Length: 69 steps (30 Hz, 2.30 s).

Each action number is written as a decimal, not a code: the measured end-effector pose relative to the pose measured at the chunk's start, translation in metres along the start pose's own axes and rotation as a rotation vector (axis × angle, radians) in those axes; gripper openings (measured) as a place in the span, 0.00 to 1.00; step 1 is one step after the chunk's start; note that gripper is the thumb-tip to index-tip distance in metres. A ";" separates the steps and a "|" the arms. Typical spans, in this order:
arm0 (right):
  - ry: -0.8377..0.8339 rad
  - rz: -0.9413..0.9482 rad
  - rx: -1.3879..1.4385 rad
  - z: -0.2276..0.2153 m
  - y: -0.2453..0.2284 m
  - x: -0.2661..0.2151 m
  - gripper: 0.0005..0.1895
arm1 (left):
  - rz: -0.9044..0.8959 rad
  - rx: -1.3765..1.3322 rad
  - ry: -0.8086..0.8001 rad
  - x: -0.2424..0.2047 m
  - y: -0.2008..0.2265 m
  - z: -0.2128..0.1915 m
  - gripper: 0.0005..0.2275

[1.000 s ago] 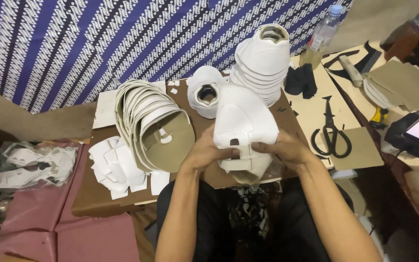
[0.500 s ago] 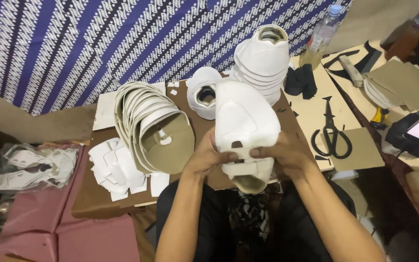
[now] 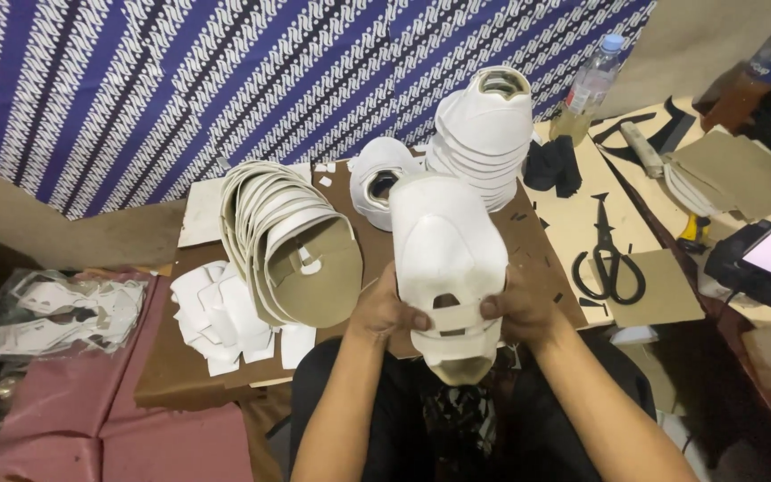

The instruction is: The person is manually folding and assembling white leather shoe uppers at a workshop table.

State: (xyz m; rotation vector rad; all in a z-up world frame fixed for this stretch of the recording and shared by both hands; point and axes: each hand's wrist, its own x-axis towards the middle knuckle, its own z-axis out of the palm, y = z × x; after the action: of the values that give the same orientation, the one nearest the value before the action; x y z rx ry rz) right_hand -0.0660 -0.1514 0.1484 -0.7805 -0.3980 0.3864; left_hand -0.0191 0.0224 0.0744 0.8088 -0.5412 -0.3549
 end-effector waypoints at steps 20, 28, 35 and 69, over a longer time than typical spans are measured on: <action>0.659 -0.217 -0.698 -0.042 0.001 0.005 0.40 | -0.182 -0.279 0.487 0.019 0.012 0.001 0.25; 0.381 -0.692 -1.527 -0.055 0.029 0.001 0.14 | -0.378 -0.430 0.630 0.028 0.007 0.019 0.31; 0.291 -0.856 -1.767 -0.044 0.049 0.035 0.18 | -0.097 -0.354 0.771 0.030 0.039 0.023 0.29; 0.125 -0.376 -2.029 -0.123 0.076 0.189 0.21 | 0.628 -0.212 1.299 0.010 0.026 -0.119 0.27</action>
State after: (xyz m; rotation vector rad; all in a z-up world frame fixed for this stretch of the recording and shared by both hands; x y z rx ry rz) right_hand 0.1406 -0.0862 0.0511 -2.6058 -0.7575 -0.6361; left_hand 0.0611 0.1038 0.0298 0.4790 0.4748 0.6803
